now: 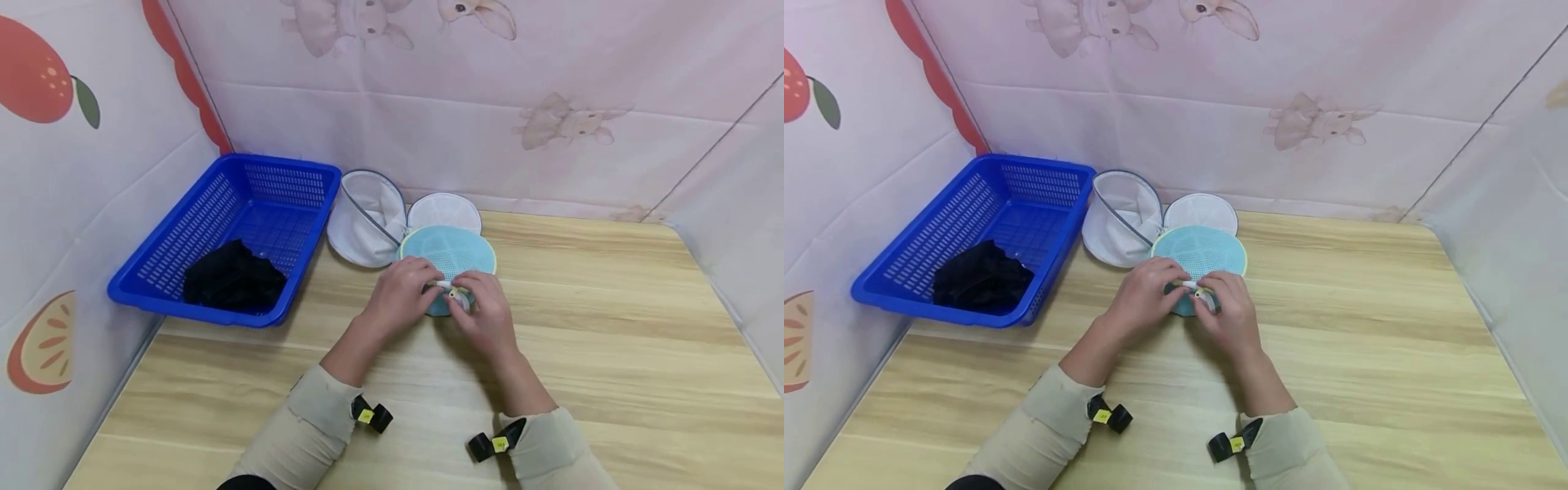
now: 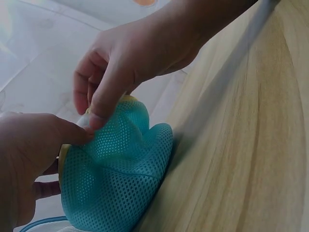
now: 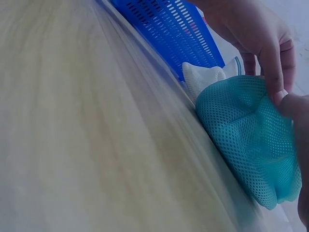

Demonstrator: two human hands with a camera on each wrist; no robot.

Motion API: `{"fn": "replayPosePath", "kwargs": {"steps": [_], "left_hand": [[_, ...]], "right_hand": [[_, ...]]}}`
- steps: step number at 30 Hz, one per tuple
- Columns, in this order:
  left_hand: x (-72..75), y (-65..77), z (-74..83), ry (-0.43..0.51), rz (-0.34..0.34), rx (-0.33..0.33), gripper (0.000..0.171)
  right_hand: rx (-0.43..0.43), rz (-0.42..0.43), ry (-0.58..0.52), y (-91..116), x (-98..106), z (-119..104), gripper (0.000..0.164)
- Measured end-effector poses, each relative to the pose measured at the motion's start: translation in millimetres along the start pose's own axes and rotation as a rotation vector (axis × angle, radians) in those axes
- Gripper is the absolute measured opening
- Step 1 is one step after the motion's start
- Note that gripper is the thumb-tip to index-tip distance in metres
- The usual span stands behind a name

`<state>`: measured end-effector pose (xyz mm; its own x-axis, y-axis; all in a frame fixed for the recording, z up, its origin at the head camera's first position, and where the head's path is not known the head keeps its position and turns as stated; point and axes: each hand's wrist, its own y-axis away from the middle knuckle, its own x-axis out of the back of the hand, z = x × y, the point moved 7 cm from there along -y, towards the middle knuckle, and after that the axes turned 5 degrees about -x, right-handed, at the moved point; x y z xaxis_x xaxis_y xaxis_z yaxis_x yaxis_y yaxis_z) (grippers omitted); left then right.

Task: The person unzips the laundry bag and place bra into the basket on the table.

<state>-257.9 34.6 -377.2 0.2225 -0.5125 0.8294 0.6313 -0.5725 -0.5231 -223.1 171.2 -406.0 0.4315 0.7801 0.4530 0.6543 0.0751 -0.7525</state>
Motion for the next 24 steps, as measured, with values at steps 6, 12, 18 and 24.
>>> {"fn": "replayPosePath", "kwargs": {"steps": [6, 12, 18, 24], "left_hand": [[-0.6, 1.5, -2.8, 0.007, -0.008, 0.033, 0.015], [-1.5, 2.0, -1.7, 0.003, -0.015, 0.038, 0.016], [-3.5, 0.9, 6.2, -0.019, -0.010, -0.012, 0.019], [-6.2, 1.3, 15.3, -0.016, 0.020, -0.066, 0.018]], "right_hand": [[0.037, 0.069, -0.018, 3, 4, -2, 0.019], [0.016, 0.128, -0.023, 5, 9, -3, 0.020], [0.003, 0.136, -0.055, 6, 9, -6, 0.022], [-0.013, 0.153, -0.042, 7, 8, -8, 0.018]]}}
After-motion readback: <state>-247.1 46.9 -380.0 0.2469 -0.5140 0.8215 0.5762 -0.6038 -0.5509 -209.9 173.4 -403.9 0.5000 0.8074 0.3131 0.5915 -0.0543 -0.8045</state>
